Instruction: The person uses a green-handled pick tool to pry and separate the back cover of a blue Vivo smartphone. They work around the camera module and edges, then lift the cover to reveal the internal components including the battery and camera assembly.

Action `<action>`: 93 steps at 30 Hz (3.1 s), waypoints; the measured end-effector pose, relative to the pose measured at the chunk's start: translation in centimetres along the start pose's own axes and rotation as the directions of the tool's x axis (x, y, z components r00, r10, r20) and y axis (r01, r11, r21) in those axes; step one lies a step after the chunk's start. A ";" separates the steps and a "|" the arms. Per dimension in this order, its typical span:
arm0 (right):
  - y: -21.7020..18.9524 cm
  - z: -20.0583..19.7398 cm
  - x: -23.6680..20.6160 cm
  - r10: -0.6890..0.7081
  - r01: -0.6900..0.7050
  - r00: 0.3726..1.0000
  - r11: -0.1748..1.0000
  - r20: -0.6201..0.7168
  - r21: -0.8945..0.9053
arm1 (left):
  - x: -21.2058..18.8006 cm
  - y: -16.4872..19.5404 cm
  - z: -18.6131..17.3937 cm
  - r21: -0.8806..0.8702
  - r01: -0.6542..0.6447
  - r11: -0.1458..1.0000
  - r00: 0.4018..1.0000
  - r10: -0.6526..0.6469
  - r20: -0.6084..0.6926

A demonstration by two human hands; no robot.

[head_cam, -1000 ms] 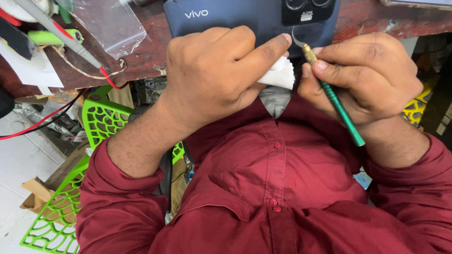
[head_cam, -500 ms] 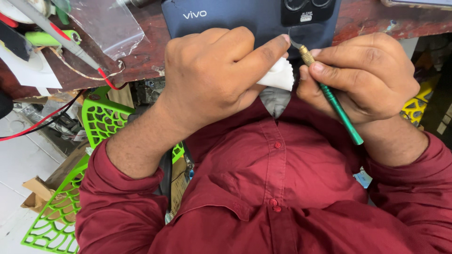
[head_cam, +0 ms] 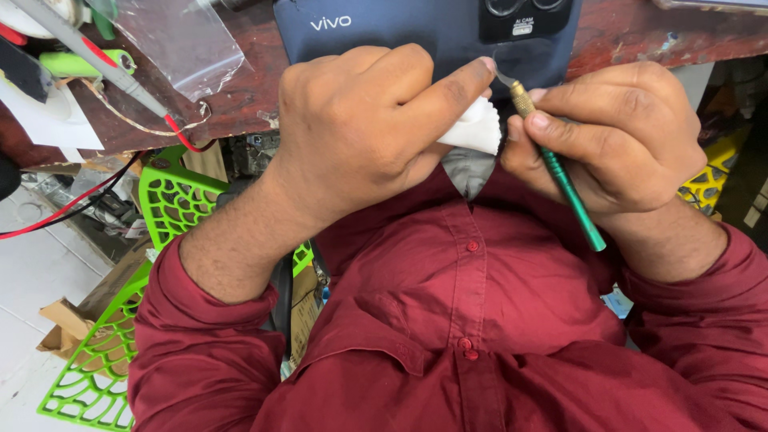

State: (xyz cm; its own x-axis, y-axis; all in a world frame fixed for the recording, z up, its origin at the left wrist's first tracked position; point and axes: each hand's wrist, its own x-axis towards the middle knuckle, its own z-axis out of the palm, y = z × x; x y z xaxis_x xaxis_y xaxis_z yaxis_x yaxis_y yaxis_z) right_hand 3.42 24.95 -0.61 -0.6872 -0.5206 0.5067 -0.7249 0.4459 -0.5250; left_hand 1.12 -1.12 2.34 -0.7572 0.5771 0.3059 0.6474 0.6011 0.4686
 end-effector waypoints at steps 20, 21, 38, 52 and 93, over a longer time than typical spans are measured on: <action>-0.2 0.3 -0.7 -0.012 0.011 1.000 0.998 -0.001 -0.065 | 0.0 -0.2 0.1 0.007 -0.001 1.000 1.000 0.001 -0.001; -0.2 0.3 -0.6 -0.013 0.013 1.000 0.998 -0.002 -0.068 | 0.0 -0.2 0.1 0.004 -0.002 1.000 1.000 0.002 -0.002; 0.0 0.2 -0.4 -0.009 0.008 1.000 0.999 -0.024 -0.050 | 0.1 0.1 0.1 -0.098 0.100 0.990 0.992 -0.107 -0.064; -0.1 0.1 -0.4 0.006 -0.007 1.000 0.999 -0.013 -0.049 | 0.3 -0.4 -1.1 -0.375 0.129 0.918 0.987 -0.156 -0.042; -0.6 0.1 -0.3 0.046 -0.045 0.999 0.999 0.017 -0.023 | 0.6 0.6 -0.2 0.053 -0.072 0.996 0.992 0.077 -0.103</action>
State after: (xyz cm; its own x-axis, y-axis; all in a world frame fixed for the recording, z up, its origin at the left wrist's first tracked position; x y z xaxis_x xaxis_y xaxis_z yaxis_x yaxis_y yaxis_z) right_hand 4.00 24.79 -0.49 -0.7187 -0.5122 0.4703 -0.6940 0.4860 -0.5312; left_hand 0.98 -0.56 2.99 -0.7097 0.5621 0.4247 0.7041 0.5864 0.4004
